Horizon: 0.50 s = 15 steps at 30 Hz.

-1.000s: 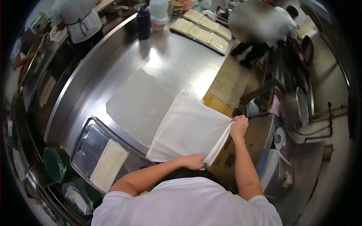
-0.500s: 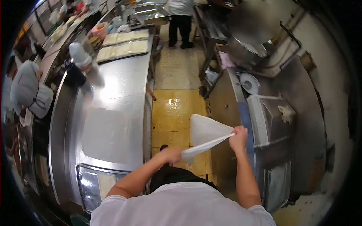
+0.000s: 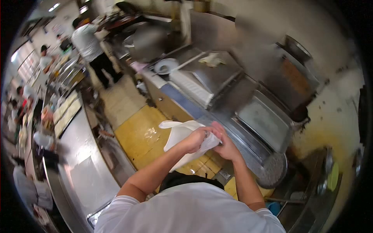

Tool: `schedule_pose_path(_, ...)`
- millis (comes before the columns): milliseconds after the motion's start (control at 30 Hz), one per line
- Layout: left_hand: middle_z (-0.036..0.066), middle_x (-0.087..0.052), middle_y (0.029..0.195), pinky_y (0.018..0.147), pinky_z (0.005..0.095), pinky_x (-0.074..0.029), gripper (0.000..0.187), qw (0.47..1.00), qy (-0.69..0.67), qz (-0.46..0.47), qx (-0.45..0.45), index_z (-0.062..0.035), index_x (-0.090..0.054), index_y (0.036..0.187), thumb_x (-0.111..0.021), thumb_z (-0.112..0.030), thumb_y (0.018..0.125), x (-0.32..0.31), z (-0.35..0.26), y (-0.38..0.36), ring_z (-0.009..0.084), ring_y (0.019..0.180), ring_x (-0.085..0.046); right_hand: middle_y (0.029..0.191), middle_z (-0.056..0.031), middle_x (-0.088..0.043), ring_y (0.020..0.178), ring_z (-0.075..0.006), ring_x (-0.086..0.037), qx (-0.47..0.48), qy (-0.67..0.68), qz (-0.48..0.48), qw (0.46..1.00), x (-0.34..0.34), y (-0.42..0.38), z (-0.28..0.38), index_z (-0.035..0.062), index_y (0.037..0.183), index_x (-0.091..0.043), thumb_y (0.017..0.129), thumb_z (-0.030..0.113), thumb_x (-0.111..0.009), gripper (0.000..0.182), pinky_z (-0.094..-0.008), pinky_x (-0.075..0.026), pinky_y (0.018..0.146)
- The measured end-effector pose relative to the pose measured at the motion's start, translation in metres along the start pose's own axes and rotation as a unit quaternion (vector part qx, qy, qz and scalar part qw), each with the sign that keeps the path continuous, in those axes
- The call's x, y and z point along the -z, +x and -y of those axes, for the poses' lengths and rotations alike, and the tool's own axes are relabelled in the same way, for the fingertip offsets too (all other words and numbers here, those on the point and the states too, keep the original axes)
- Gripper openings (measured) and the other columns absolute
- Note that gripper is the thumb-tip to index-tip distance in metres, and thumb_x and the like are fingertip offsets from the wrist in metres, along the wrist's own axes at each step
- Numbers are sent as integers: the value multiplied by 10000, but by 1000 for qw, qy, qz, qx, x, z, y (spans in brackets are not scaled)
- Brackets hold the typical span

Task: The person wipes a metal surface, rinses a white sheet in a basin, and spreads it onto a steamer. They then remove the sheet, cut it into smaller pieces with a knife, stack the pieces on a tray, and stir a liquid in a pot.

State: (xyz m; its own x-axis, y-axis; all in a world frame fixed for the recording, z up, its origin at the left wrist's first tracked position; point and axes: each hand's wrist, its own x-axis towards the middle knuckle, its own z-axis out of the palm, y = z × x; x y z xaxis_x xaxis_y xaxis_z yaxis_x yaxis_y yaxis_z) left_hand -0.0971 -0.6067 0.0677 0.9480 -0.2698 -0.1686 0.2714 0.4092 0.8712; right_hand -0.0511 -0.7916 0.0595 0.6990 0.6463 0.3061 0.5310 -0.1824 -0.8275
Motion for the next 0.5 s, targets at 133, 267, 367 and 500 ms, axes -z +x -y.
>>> schedule_pose_path(133,140,-672,1001,865,384,-544,372,989,14,147,19,14,-642,1086,-448,-126,801,-83,-83,29,238,905,-660,1093,-115,-740,1085,-200,-671,-155,85,66,982,46,-39,-39,72,1200,-711,844,199,-779,385,-366,-502,958)
schedule_pose_path(267,93,-681,1017,838,330,-543,322,986,79,136,-60,-21,-641,1142,-649,-202,876,-99,-142,73,183,908,-655,961,-94,-748,892,-197,-684,-302,23,-32,952,111,-72,-47,55,1117,-737,842,262,-769,345,-361,-529,832)
schedule_pose_path(367,74,-666,1038,821,345,-581,342,962,240,21,-127,-78,-636,1163,-697,-29,830,-90,-167,132,193,970,-663,877,-83,-721,797,-166,-641,-397,-52,-167,901,184,-69,-21,42,1058,-733,843,236,-765,291,-346,-517,747)
schedule_pose_path(500,42,-652,1098,887,278,-513,436,952,146,44,-264,-29,-601,1243,-734,41,833,-81,-199,216,151,981,-642,784,-60,-663,751,-125,-602,-307,-100,-334,885,270,-62,23,5,925,-676,844,151,-749,182,-330,-488,696)
